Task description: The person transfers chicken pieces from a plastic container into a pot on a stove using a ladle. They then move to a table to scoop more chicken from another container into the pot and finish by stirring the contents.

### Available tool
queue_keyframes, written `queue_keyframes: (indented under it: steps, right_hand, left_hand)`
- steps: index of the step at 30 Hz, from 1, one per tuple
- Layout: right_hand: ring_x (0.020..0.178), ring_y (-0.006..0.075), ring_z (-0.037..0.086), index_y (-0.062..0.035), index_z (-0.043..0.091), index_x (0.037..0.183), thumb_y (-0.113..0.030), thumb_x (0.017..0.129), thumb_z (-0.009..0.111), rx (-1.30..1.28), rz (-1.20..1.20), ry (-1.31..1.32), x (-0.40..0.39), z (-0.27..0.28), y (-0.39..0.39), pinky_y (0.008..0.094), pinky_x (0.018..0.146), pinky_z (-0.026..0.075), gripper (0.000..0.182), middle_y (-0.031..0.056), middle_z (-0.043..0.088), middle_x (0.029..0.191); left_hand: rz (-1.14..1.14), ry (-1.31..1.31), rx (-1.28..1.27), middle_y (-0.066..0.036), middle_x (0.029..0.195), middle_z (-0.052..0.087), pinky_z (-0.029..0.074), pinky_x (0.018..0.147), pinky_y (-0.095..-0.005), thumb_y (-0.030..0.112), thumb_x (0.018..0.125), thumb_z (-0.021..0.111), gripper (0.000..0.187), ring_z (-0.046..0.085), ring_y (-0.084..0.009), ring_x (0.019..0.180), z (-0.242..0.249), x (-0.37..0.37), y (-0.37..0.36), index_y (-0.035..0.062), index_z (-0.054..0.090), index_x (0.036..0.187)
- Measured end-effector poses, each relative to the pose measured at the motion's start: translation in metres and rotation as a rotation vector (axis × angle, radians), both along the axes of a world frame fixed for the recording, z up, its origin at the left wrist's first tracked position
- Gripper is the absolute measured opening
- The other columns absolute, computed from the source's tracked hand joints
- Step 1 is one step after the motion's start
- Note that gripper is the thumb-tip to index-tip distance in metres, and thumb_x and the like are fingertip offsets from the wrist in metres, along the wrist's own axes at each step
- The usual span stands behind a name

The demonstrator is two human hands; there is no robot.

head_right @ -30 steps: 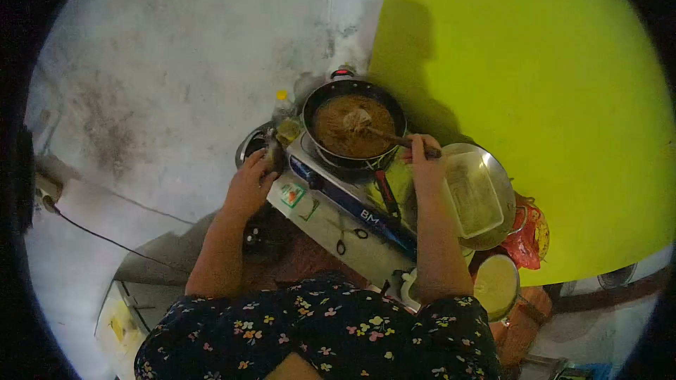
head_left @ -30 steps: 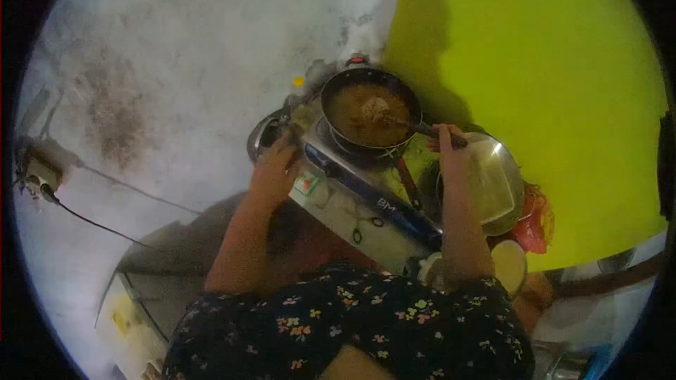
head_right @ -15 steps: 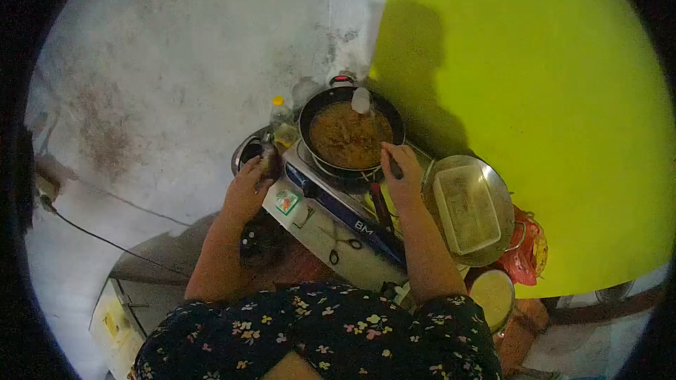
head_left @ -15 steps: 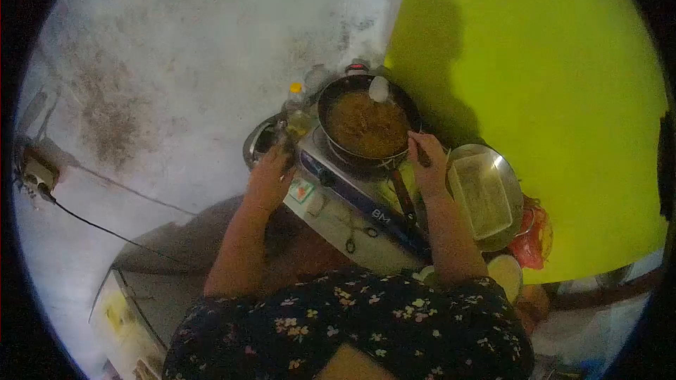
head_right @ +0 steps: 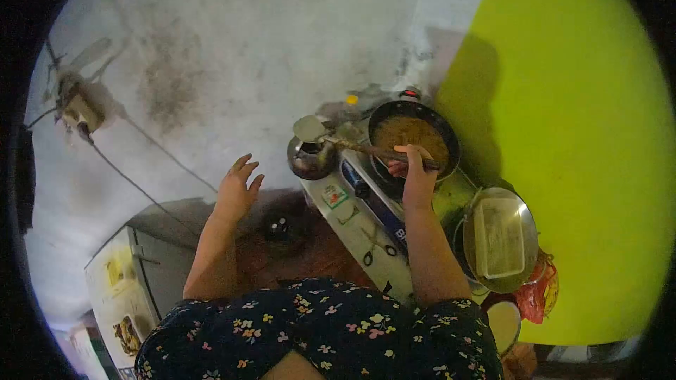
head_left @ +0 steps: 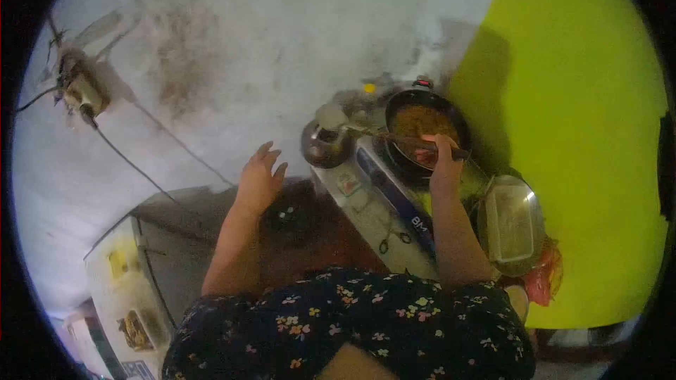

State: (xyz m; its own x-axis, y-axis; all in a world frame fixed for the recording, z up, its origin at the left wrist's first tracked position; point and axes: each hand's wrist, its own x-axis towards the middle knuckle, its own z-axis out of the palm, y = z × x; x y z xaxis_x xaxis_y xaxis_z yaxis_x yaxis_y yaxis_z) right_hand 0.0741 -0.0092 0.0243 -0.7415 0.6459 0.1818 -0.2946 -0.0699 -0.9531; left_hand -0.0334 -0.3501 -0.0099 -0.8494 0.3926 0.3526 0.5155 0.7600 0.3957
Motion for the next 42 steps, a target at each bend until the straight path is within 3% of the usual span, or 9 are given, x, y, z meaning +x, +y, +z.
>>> queue_keyframes:
  steps: [14,26,30,31,34,35,38,40,42]
  right_hand:
    - [0.049,0.0133,0.054,0.0031,0.065,0.086,-0.021,0.091,0.054,-0.077,0.520,0.028,-0.088,0.034,-0.241,0.0261,0.048,0.040,0.027,0.0120,0.063,0.063]
    - [0.061,0.0122,0.059,0.0039,0.064,0.095,-0.022,0.096,0.052,0.148,1.124,-0.025,-0.129,0.023,-0.497,0.0253,0.058,0.047,0.028,0.0085,0.064,0.073]
    - [0.064,0.0114,0.060,0.0018,0.064,0.097,-0.022,0.097,0.053,0.274,1.298,0.057,-0.125,0.016,-0.571,0.0245,0.062,0.049,0.027,0.0066,0.065,0.078]
    - [0.067,0.0131,0.061,-0.0015,0.065,0.099,-0.018,0.093,0.059,0.388,1.321,0.040,-0.121,0.018,-0.587,0.0263,0.063,0.049,0.019,0.0054,0.064,0.079]
    - [0.073,0.0195,0.061,-0.0047,0.065,0.101,-0.013,0.088,0.063,0.901,1.386,0.601,-0.120,0.027,-0.628,0.0298,0.065,0.048,0.015,0.0071,0.062,0.084]
    - [0.080,0.0194,0.058,-0.0060,0.064,0.104,-0.012,0.086,0.063,0.952,1.493,0.635,-0.117,0.027,-0.640,0.0311,0.068,0.046,0.019,0.0073,0.058,0.091]
    - [0.077,0.0222,0.057,-0.0050,0.063,0.102,-0.011,0.085,0.063,1.236,1.606,0.605,-0.109,0.037,-0.669,0.0323,0.067,0.046,0.018,0.0076,0.058,0.093]
    - [0.073,0.0240,0.057,-0.0041,0.063,0.096,-0.011,0.083,0.063,1.258,1.515,0.732,-0.112,0.035,-0.685,0.0337,0.064,0.046,0.014,0.0094,0.057,0.086]
    - [0.069,0.0248,0.057,-0.0033,0.062,0.092,-0.011,0.082,0.063,1.263,1.459,0.769,-0.112,0.047,-0.693,0.0343,0.063,0.046,0.012,0.0106,0.057,0.080]
  left_hand:
    - [0.532,-0.078,-0.048,-0.016,0.130,0.053,0.045,0.095,-0.0433,0.023,0.086,0.062,0.035,0.054,-0.0355,0.114,0.008,0.045,-0.253,0.0029,0.061,0.114]
    - [0.940,-0.086,0.032,-0.017,0.125,0.057,0.046,0.092,-0.0431,0.022,0.087,0.060,0.032,0.056,-0.0372,0.109,0.009,0.143,-0.430,0.0001,0.062,0.111]
    - [1.124,-0.070,0.028,-0.020,0.125,0.055,0.044,0.095,-0.0441,0.023,0.087,0.061,0.039,0.053,-0.0387,0.112,-0.004,0.173,-0.473,-0.0005,0.057,0.118]
    - [1.168,-0.050,0.010,-0.021,0.127,0.053,0.043,0.095,-0.0444,0.025,0.087,0.060,0.042,0.052,-0.0395,0.112,-0.010,0.179,-0.483,-0.0013,0.055,0.120]
    - [1.252,-0.135,-0.066,-0.024,0.132,0.048,0.041,0.097,-0.0449,0.029,0.087,0.060,0.056,0.049,-0.0394,0.117,-0.024,0.193,-0.509,-0.0037,0.045,0.129]
    - [1.259,-0.143,-0.094,-0.024,0.131,0.048,0.041,0.097,-0.0447,0.030,0.087,0.061,0.056,0.050,-0.0394,0.116,-0.032,0.194,-0.516,-0.0039,0.045,0.129]
    - [1.218,-0.289,-0.107,-0.026,0.135,0.044,0.039,0.100,-0.0448,0.035,0.087,0.061,0.064,0.048,-0.0408,0.118,-0.029,0.192,-0.517,-0.0046,0.040,0.133]
    - [1.180,-0.328,-0.114,-0.026,0.138,0.041,0.038,0.102,-0.0448,0.036,0.087,0.061,0.065,0.046,-0.0411,0.121,-0.031,0.189,-0.515,-0.0041,0.040,0.133]
    - [1.147,-0.463,-0.146,-0.022,0.145,0.034,0.028,0.108,-0.0462,0.044,0.090,0.053,0.067,0.039,-0.0346,0.130,-0.040,0.186,-0.519,-0.0016,0.037,0.136]
